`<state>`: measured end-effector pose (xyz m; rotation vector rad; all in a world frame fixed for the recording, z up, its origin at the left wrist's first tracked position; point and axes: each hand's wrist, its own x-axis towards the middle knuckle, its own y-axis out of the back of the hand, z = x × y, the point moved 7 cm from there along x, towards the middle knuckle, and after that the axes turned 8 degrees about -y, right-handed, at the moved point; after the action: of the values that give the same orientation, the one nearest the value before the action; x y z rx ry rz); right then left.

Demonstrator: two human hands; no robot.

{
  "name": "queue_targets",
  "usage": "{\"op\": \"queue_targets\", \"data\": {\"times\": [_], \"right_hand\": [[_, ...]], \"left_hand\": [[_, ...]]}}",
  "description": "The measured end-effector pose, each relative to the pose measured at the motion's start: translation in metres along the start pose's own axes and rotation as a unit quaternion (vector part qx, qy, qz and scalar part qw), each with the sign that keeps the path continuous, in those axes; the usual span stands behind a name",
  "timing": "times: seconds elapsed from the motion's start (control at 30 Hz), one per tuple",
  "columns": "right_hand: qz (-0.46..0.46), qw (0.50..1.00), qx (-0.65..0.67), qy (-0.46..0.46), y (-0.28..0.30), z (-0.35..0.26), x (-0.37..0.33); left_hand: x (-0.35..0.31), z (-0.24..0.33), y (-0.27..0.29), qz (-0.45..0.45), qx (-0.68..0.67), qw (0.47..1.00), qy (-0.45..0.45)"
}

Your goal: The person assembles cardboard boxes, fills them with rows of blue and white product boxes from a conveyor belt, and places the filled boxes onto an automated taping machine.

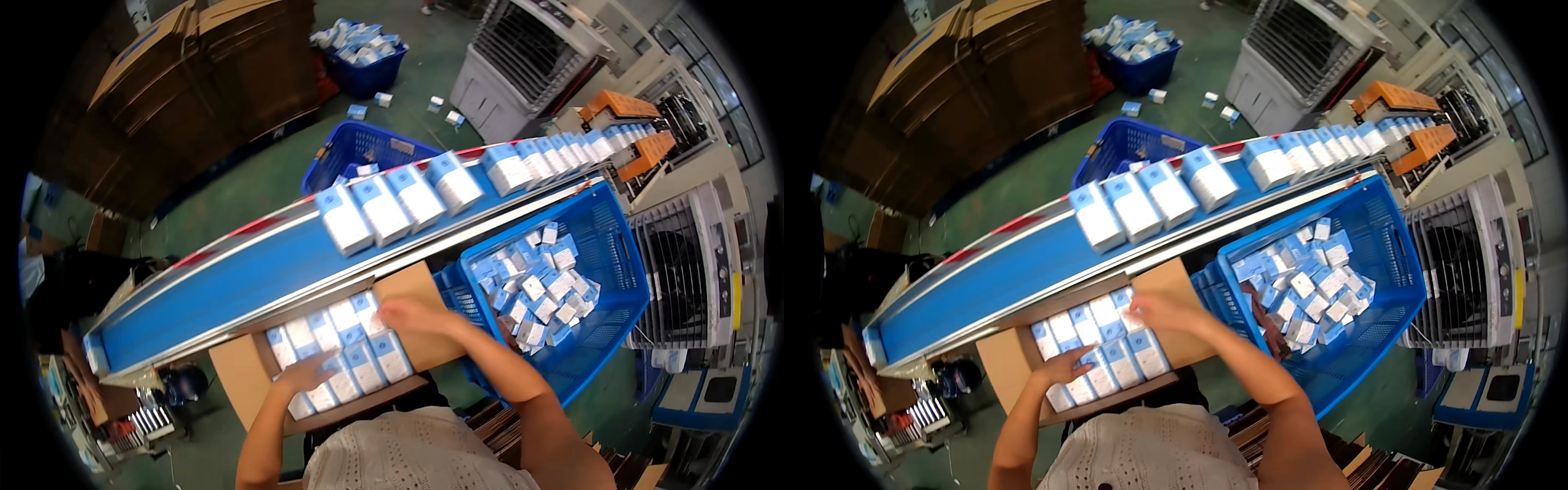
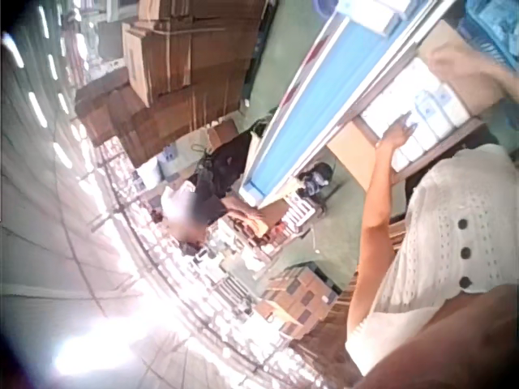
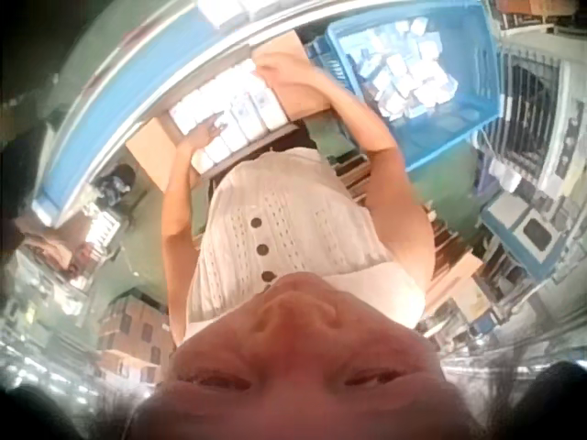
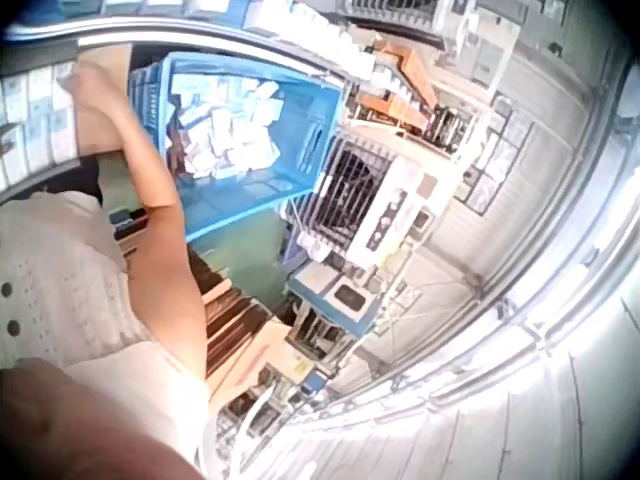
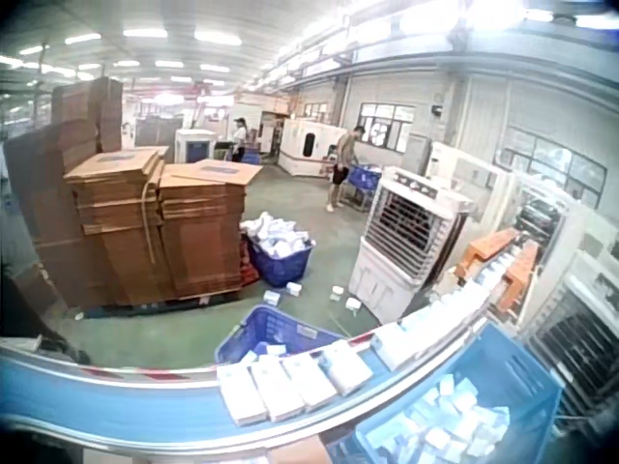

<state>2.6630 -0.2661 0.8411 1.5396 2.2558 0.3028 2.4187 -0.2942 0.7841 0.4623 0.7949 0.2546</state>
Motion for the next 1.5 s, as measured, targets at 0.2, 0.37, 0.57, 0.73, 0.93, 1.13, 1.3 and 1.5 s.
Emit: {"op": "queue_targets", "data": {"times": [0.2,0.37,0.57,0.73,0.93,1.13,1.3,1.5], "right_hand": [[0.543,0.819,-0.17,-0.08,0.292,0.046,-0.038],[0.414,0.837,-0.295,-0.205,0.33,0.117,0.022],[0.39,0.794,-0.453,-0.109,0.241,0.023,0.053],[0.417,0.888,-0.15,-0.123,0.26,0.067,0.044],[0.167,0.979,-0.073,-0.096,0.15,0.008,0.099],[0.19,0.978,-0.029,-0.086,0.111,-0.007,0.104],[0.257,0.963,0.077,0.009,0.104,-0.061,0.087],[0.32,0.937,0.049,0.131,0.049,-0.066,-0.022]], "left_hand": [[-0.017,0.05,0.08,0.185,-0.107,0.975,-0.066],[-0.044,0.071,0.175,0.436,-0.32,0.834,-0.11],[-0.061,0.024,0.194,0.539,-0.224,0.812,-0.025],[-0.028,0.016,0.213,0.521,-0.255,0.813,0.042],[0.001,-0.007,0.226,0.524,-0.065,0.846,0.074],[-0.024,0.01,0.22,0.494,-0.073,0.857,0.129],[-0.087,0.029,0.214,0.63,-0.079,0.769,0.067],[-0.157,0.056,0.12,0.723,-0.182,0.652,-0.139]]}}
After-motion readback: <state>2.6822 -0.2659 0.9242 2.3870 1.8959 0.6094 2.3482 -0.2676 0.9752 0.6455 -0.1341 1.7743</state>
